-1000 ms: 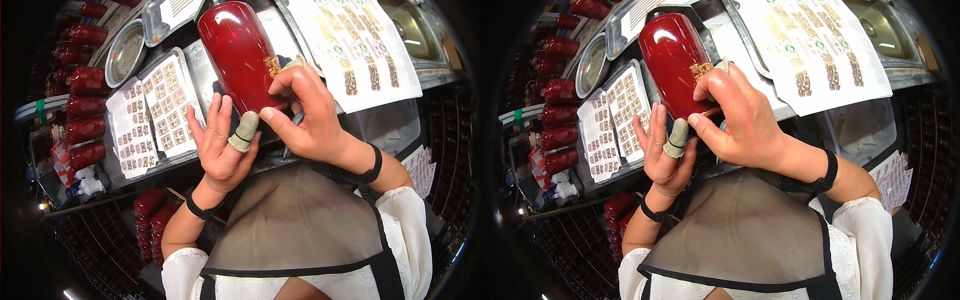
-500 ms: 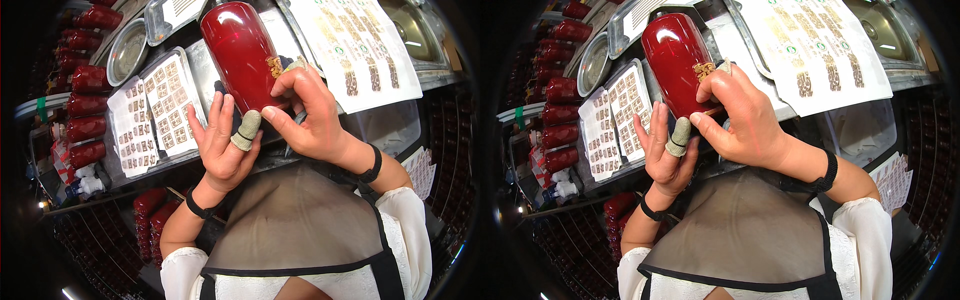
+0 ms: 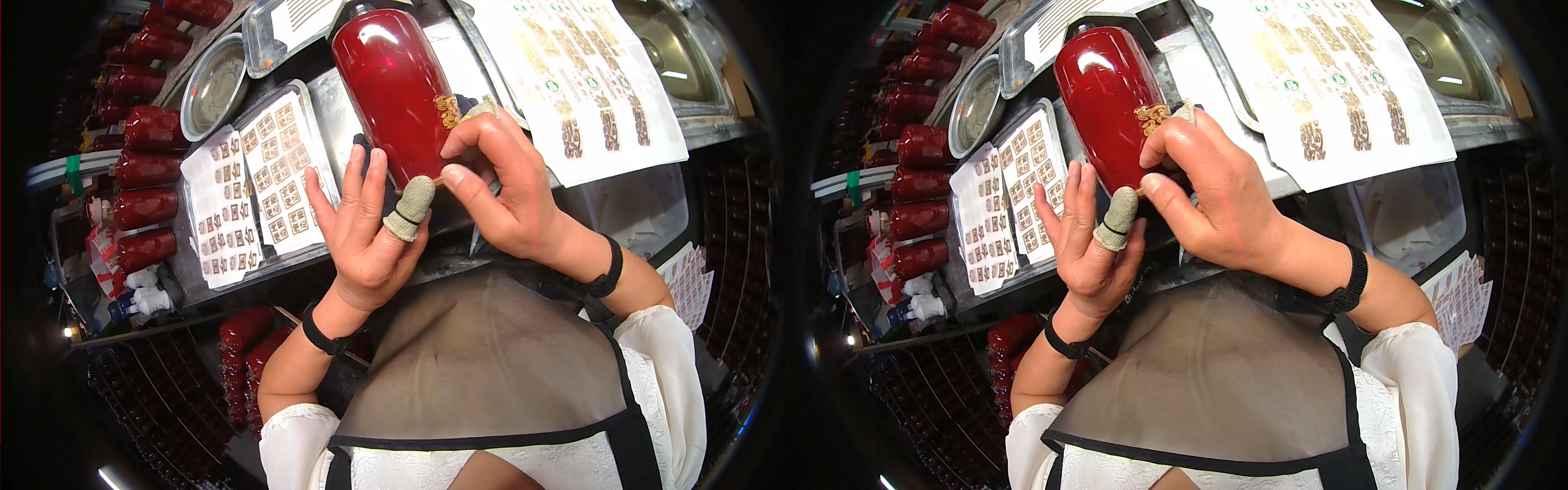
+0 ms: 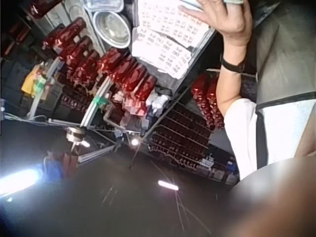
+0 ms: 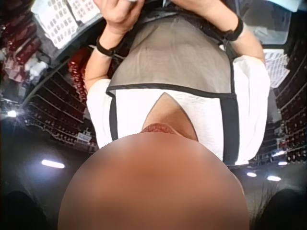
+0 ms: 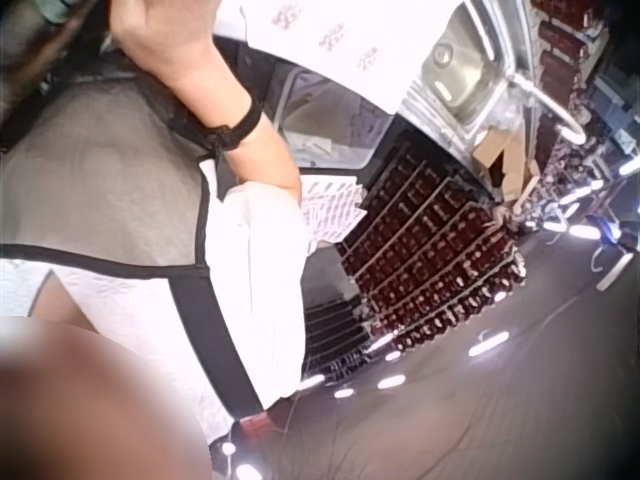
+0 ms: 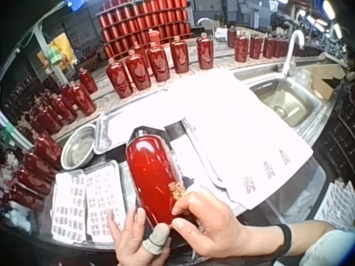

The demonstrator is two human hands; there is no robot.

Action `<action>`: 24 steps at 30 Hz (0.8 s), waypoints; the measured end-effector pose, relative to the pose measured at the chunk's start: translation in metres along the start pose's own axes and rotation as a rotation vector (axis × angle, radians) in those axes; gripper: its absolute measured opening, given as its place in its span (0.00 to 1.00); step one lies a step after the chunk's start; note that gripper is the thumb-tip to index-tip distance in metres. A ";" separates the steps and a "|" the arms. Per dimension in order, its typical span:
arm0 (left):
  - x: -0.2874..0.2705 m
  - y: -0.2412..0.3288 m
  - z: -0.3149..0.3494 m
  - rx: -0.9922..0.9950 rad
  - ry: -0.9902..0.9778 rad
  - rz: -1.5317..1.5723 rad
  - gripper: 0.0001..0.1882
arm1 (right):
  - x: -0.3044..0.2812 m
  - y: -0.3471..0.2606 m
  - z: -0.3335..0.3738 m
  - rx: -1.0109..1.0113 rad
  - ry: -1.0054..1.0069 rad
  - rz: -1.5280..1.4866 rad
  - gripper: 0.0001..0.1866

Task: Applying multiple labels and seals to red liquor bottles in a factory setting.

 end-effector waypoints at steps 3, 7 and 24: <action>0.000 0.001 0.000 0.003 0.003 -0.007 0.23 | 0.001 0.000 0.002 0.068 0.044 -0.071 0.10; -0.001 0.003 -0.002 0.025 0.001 -0.018 0.22 | 0.001 0.000 0.003 0.030 0.034 -0.008 0.10; -0.003 0.025 -0.035 0.132 -0.009 -0.087 0.16 | -0.022 -0.003 0.030 0.131 0.083 0.042 0.13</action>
Point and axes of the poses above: each hand's wrist, its own z-axis away from the middle knuckle, its own x-axis out of the palm, y = z × x, the point moved 3 cm from there along -z, towards the middle knuckle, and after that the axes turned 14 degrees about -x, right-handed, at the moved point
